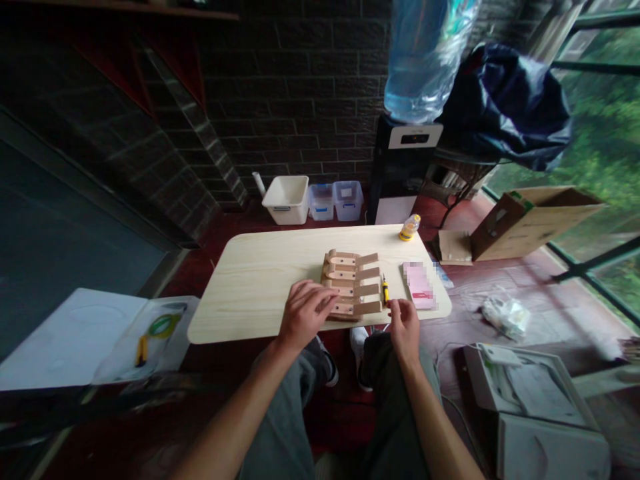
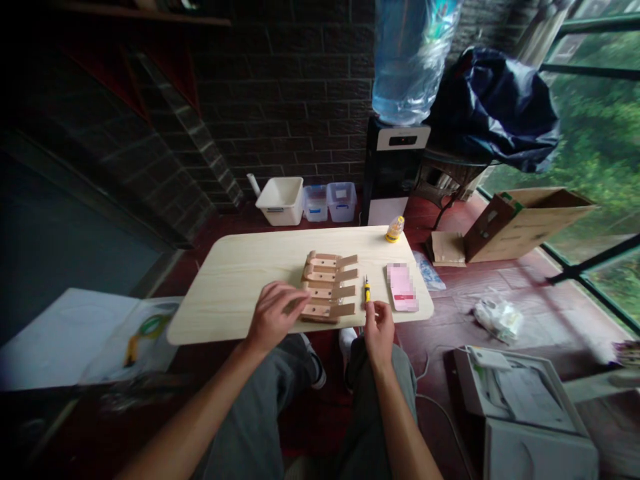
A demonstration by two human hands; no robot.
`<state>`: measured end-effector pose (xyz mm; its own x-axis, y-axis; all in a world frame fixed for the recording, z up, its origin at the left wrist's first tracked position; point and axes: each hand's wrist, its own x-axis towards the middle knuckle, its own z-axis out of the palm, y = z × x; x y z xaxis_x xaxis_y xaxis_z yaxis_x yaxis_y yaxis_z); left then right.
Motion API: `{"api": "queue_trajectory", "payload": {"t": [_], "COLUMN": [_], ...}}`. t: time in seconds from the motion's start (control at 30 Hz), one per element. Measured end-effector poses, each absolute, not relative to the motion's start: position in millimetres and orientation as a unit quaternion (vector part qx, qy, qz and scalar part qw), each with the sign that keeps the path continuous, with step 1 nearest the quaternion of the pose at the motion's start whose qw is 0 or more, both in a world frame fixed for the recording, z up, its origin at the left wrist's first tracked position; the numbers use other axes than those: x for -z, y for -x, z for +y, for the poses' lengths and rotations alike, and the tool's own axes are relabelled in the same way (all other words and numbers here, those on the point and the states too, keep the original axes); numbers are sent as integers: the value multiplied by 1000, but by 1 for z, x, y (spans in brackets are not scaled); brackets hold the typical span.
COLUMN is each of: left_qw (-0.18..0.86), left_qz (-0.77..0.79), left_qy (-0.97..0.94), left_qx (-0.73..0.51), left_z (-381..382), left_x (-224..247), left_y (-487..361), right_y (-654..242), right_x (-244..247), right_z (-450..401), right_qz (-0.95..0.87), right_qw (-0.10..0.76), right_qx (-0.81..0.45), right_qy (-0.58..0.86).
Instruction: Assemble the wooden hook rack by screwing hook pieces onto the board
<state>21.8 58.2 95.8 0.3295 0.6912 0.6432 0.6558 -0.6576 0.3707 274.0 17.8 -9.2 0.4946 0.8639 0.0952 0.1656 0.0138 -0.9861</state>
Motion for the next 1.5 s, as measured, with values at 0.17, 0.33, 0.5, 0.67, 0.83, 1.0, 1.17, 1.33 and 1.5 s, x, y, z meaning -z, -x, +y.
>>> {"api": "queue_trajectory", "payload": {"t": [0.17,0.33,0.5,0.67,0.83,1.0,1.17,1.33,1.5], "left_qw": [81,178,150,89,1,116,203,186,177], "left_qz": [521,535,542,559,594,608,613,602,607], "left_qy": [-705,-653,-611,-602,-565,-578,-615,-662,-686], "left_qx": [-475,-506,-558,-564,-572,-531,-452,-405,-361], "left_z": [42,2,-46,-70,-72,-72,-56,-36,-27], "left_x": [-111,-114,-76,-49,-50,-48,-48,-50,-45], "left_y": [19,22,-14,-40,-44,-46,-53,-56,-57], "right_y": [-282,-283,-273,-271,-295,-317,-307,-285,-270], "right_x": [13,5,-8,-23,-59,-110,-152,-170,-174], "right_z": [28,36,34,30,19,1,-5,-7,-9], "right_qz": [-439,-542,-576,-580,-541,-616,-736,-808,-842], "right_qw": [526,383,167,120,262,335,281,209,177], "right_qx": [-234,-145,-145,-180,-276,-277,-171,-118,-131], "right_qy": [689,734,787,785,750,657,591,538,493]}}
